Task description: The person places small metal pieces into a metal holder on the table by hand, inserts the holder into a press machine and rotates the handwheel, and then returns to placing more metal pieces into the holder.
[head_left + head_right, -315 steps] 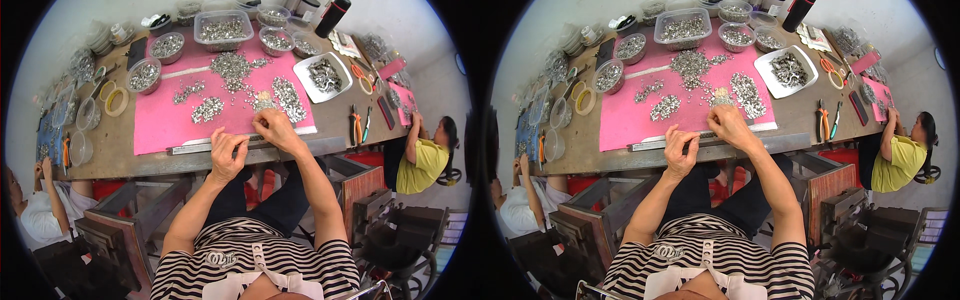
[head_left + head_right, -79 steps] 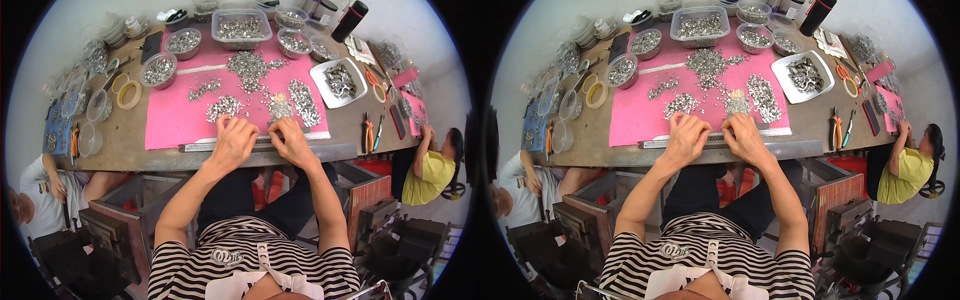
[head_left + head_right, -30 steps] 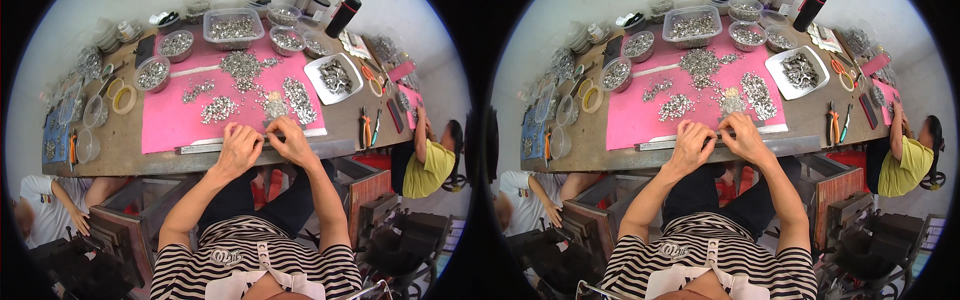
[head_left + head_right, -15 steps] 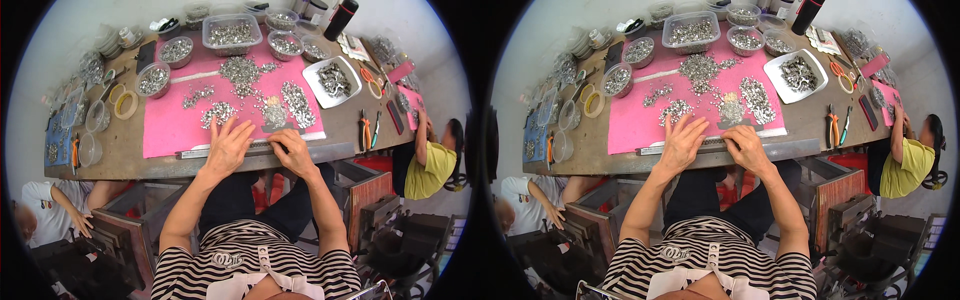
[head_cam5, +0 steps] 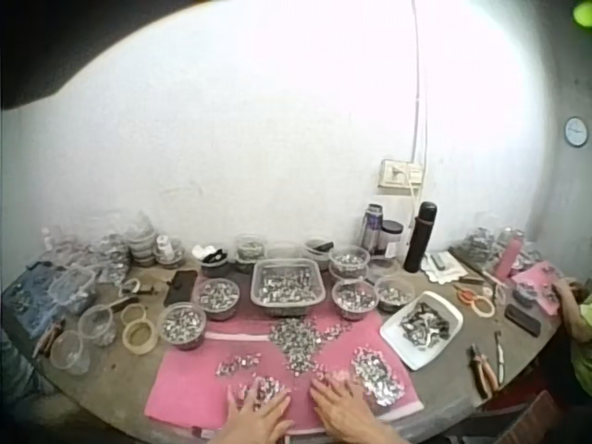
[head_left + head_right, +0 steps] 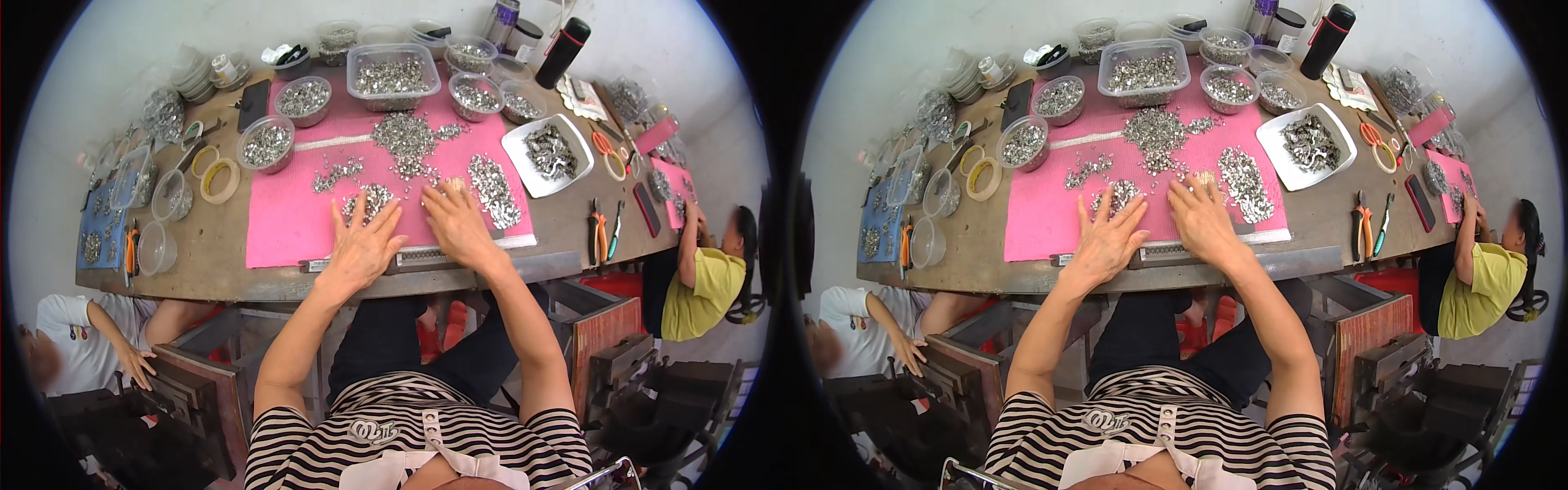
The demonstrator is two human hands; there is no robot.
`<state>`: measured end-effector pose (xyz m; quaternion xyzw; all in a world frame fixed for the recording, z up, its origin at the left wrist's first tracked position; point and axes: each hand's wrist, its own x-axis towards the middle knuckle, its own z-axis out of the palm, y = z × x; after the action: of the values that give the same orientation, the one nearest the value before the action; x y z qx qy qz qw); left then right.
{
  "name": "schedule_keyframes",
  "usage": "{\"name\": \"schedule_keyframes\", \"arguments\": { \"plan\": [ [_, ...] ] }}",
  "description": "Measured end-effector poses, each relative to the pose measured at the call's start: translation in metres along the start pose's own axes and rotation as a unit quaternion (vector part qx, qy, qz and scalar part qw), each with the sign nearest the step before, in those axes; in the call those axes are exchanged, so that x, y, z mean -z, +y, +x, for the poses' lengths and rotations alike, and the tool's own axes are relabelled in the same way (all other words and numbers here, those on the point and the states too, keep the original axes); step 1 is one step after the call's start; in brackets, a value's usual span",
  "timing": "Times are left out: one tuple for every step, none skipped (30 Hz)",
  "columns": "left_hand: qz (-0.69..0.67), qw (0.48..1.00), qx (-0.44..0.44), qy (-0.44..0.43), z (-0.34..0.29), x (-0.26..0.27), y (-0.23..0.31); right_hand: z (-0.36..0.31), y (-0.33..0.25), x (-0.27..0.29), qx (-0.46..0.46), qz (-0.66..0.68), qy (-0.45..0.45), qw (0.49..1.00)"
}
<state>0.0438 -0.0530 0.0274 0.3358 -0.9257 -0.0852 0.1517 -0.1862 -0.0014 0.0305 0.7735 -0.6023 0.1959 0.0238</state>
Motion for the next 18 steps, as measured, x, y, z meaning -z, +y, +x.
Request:
{"name": "schedule_keyframes", "arguments": {
  "plan": [
    [0.001, 1.000, 0.000, 0.003, 0.000, 0.002, -0.005, -0.004, -0.005, 0.000, 0.013, 0.005, -0.014, 1.000],
    [0.005, 1.000, 0.010, 0.010, 0.001, 0.004, -0.010, -0.009, -0.005, 0.004, 0.020, 0.003, -0.037, 0.999],
    [0.009, 1.000, 0.021, 0.017, 0.003, 0.005, -0.013, -0.007, -0.003, 0.007, 0.021, 0.002, -0.036, 0.999],
    [0.003, 1.000, 0.013, 0.022, 0.009, 0.007, -0.010, -0.007, -0.004, 0.012, 0.018, 0.050, -0.049, 0.997],
    [0.002, 1.000, 0.013, 0.023, 0.017, 0.004, -0.009, -0.006, -0.004, 0.014, 0.015, 0.099, -0.062, 0.993],
    [0.000, 0.999, -0.001, 0.038, 0.025, -0.002, -0.008, -0.004, -0.004, 0.012, 0.015, 0.098, -0.063, 0.993],
    [-0.001, 0.998, -0.016, 0.054, 0.032, -0.007, -0.006, 0.001, -0.003, 0.008, 0.003, 0.054, -0.024, 0.998],
    [-0.002, 0.998, -0.017, 0.054, 0.036, -0.011, -0.002, 0.003, -0.002, 0.004, -0.008, 0.011, 0.014, 1.000],
    [0.000, 0.999, -0.016, 0.036, 0.039, -0.015, 0.001, 0.000, -0.002, -0.001, -0.009, 0.010, 0.014, 1.000],
    [0.001, 1.000, -0.017, 0.019, 0.042, -0.017, 0.003, -0.004, -0.003, -0.004, -0.002, -0.031, 0.000, 1.000],
    [0.000, 1.000, -0.018, 0.019, 0.041, -0.018, 0.006, -0.007, -0.005, -0.006, 0.004, -0.072, -0.014, 0.997],
    [-0.006, 0.999, -0.030, 0.008, 0.036, -0.018, 0.010, -0.013, -0.006, -0.006, 0.003, -0.073, -0.015, 0.997],
    [-0.012, 0.999, -0.041, -0.003, 0.028, -0.016, 0.014, -0.015, -0.012, 0.001, 0.014, -0.026, -0.039, 0.999],
    [-0.029, 0.999, -0.043, -0.015, 0.022, -0.013, 0.020, -0.017, -0.016, 0.009, 0.023, 0.021, -0.064, 0.997],
    [-0.031, 0.998, -0.044, -0.016, 0.015, -0.007, 0.024, -0.018, -0.017, 0.018, 0.022, 0.021, -0.065, 0.997],
    [-0.062, 0.996, -0.052, -0.030, 0.008, 0.000, 0.027, -0.020, -0.017, 0.027, 0.020, 0.077, -0.089, 0.993],
    [-0.093, 0.993, -0.060, -0.044, 0.002, 0.004, 0.027, -0.021, -0.016, 0.032, 0.018, 0.133, -0.112, 0.985],
    [-0.116, 0.991, -0.062, -0.019, -0.003, 0.005, 0.024, -0.022, -0.012, 0.033, 0.018, 0.135, -0.113, 0.984]
  ]
}}
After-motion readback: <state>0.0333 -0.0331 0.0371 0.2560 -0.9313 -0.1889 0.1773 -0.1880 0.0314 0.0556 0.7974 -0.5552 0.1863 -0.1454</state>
